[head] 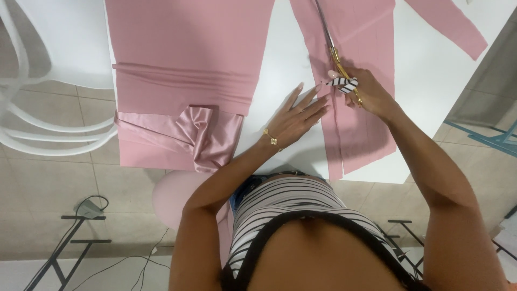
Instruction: The person uses gold-handled scissors to cut a large piece of pink fabric laid out on a white table. They cut the fabric into long strips and smaller rectangular pieces, moving the cut sections aside as they work.
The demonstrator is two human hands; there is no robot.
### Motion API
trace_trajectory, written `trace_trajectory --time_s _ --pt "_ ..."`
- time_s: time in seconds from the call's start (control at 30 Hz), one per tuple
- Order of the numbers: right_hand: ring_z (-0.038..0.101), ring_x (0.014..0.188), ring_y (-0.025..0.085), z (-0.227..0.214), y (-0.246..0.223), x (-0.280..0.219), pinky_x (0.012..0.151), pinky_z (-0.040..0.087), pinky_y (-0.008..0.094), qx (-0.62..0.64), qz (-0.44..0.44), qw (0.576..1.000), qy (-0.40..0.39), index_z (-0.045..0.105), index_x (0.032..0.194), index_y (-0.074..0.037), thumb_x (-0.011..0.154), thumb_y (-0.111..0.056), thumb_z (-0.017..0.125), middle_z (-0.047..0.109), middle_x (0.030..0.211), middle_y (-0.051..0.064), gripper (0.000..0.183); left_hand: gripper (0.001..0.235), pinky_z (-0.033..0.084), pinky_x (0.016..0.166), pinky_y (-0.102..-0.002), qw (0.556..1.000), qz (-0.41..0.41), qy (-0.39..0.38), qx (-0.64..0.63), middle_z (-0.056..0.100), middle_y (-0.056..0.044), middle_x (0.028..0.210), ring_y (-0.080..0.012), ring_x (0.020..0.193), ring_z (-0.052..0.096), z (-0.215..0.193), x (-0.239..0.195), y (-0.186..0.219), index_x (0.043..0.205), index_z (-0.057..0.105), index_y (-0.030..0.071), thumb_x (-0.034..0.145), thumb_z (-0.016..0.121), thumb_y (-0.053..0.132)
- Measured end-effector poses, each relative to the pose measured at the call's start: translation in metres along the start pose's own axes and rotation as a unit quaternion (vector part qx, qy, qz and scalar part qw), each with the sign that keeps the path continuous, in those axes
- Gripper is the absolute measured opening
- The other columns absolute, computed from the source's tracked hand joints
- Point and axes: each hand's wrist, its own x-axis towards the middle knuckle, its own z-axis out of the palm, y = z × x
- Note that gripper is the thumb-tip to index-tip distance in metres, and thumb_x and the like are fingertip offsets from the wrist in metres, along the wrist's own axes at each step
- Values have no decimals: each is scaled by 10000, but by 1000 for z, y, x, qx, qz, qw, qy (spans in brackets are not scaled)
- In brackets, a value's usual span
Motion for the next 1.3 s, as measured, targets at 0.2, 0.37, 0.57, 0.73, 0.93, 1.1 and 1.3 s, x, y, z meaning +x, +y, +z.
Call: trace_trajectory --time_s 0.2,0.37,0.57,0.73,0.93,1.1,1.3 --pt "611 473 249 -3 20 4 432 497 361 44 -3 999 -18 648 1008 40 942 -189 643 575 550 189 239 377 234 1375 -606 1000 7 3 1 449 -11 1715 -296 1649 262 -1 1 0 1490 659 195 1123 676 282" --pt "604 521 247 -4 20 20 447 508 350 106 -21 994 -19 640 1063 64 1046 -265 626 572 606 202 329 379 220 1384 -599 1000 3 -7 4 455 5 1711 -280 1653 252 -5 1 0 1495 654 204 1126 673 289" --pt "522 467 204 -7 35 25 449 488 326 111 -12 994 -11 633 1065 77 1035 -209 644 525 559 192 287 386 216 1386 -601 1000 1 -17 -4 432 8 1724 -276 1661 226 -5 -1 0 1521 629 204 1144 648 282" --pt "537 482 214 -10 23 27 435 481 347 83 -11 996 -22 646 1049 63 1016 -214 657 545 565 193 279 384 205 1386 -605 1000 5 -9 1 436 6 1721 -281 1664 211 -9 0 0 1512 632 206 1137 663 285" --pt "524 746 101 -13 -5 29 572 367 212 66 118 991 3 585 1548 -199 1057 -475 582 668 990 34 564 330 331 1314 -657 998 49 14 37 531 -47 1655 -402 1576 385 -18 4 -4 1469 702 172 1140 720 156" --pt "575 794 156 -15 7 30 587 416 266 27 34 999 -20 547 1630 -109 985 -144 609 723 995 99 648 291 354 1299 -651 998 47 43 28 586 -50 1599 -396 1539 450 -20 5 -3 1425 716 156 1134 724 142" --pt "593 830 96 -14 -32 42 576 373 200 85 165 982 27 689 1306 -201 1145 -524 502 681 1005 -17 407 323 352 1303 -657 998 50 35 27 560 -54 1626 -404 1558 412 -19 4 -3 1447 711 159 1127 739 123"
